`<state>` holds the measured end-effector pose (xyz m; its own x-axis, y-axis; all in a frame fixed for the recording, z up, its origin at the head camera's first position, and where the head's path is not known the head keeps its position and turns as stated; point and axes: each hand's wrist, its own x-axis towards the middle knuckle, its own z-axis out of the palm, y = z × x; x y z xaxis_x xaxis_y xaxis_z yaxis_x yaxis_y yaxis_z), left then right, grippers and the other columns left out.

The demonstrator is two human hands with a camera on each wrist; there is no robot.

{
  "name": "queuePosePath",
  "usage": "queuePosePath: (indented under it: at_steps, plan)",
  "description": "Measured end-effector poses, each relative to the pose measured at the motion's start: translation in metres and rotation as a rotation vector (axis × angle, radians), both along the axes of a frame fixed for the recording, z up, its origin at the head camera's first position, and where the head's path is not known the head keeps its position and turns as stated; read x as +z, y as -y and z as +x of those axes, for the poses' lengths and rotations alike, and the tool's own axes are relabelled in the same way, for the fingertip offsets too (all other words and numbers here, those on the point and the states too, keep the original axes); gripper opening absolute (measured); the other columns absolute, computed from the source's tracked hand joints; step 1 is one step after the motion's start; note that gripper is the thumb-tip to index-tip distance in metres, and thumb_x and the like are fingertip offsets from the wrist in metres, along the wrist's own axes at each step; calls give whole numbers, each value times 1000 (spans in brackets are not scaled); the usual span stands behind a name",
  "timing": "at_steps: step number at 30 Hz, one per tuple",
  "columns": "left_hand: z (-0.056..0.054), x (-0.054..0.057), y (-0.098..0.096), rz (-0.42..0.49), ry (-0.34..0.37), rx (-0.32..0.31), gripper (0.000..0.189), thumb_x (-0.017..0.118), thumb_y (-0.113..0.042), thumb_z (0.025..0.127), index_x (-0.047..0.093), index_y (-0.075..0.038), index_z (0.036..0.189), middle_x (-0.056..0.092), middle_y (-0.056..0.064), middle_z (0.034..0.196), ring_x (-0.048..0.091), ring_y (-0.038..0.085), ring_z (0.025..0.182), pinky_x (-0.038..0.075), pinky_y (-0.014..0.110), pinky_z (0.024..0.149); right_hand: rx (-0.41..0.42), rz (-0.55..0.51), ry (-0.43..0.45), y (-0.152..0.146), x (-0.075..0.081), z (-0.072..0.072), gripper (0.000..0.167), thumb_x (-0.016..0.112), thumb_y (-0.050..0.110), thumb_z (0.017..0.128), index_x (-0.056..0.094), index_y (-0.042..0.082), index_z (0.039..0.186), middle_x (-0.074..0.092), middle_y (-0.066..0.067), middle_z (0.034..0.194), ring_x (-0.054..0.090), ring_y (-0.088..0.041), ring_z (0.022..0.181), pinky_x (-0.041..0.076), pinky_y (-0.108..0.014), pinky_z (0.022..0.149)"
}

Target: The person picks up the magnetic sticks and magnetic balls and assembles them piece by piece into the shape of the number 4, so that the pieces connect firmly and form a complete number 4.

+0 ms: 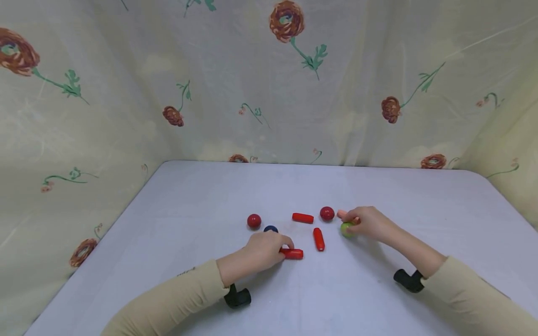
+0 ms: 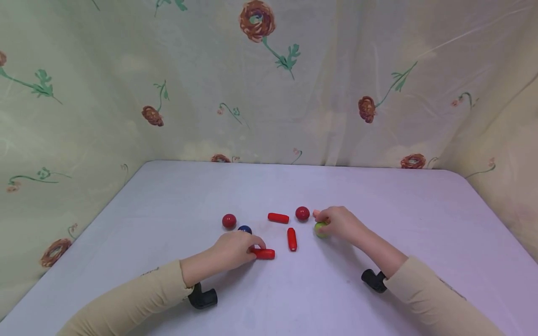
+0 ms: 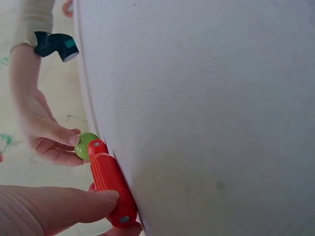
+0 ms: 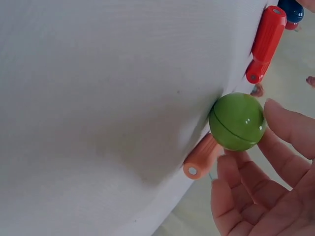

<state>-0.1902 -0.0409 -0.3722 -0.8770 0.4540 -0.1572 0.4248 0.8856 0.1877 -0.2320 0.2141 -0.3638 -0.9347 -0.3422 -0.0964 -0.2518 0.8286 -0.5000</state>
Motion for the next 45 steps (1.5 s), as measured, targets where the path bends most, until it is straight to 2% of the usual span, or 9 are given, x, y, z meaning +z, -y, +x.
queuePosePath:
  at_steps: [5, 15, 25, 34, 45]
  plan:
    - [1, 0, 1, 5, 7, -11, 26, 70, -18, 81, 67, -23, 106, 63, -4, 81, 49, 8, 70, 42, 17, 57, -6, -9, 24, -4, 1, 3, 30, 70, 6, 77, 64, -6, 105, 61, -17, 96, 51, -24, 81, 46, -27, 62]
    - [2, 0, 0, -15, -17, -50, 27, 72, -22, 78, 68, -22, 105, 61, -6, 78, 48, 7, 68, 40, 16, 56, -18, 11, 47, -6, -2, 6, 31, 71, 7, 77, 62, -4, 104, 60, -15, 92, 50, -24, 81, 48, -29, 64]
    - [4, 0, -1, -45, -35, -42, 29, 73, -22, 77, 67, -23, 106, 61, -6, 79, 48, 7, 69, 41, 16, 57, -9, 9, 69, -4, -4, 10, 30, 71, 5, 76, 62, -3, 104, 59, -11, 88, 51, -21, 77, 49, -29, 63]
    - [3, -1, -2, -57, -28, -27, 27, 73, -20, 78, 68, -22, 105, 62, -6, 80, 49, 7, 70, 41, 17, 57, 41, 2, 78, 2, -5, 17, 28, 71, 7, 76, 63, 0, 102, 60, -7, 89, 53, -19, 79, 51, -31, 67]
    - [1, -2, -2, -45, -41, -40, 25, 72, -20, 79, 69, -22, 103, 62, -6, 78, 49, 7, 69, 41, 16, 57, 145, -99, 103, 17, -5, 35, 26, 70, 3, 75, 63, 0, 99, 61, -4, 89, 53, -15, 76, 50, -27, 67]
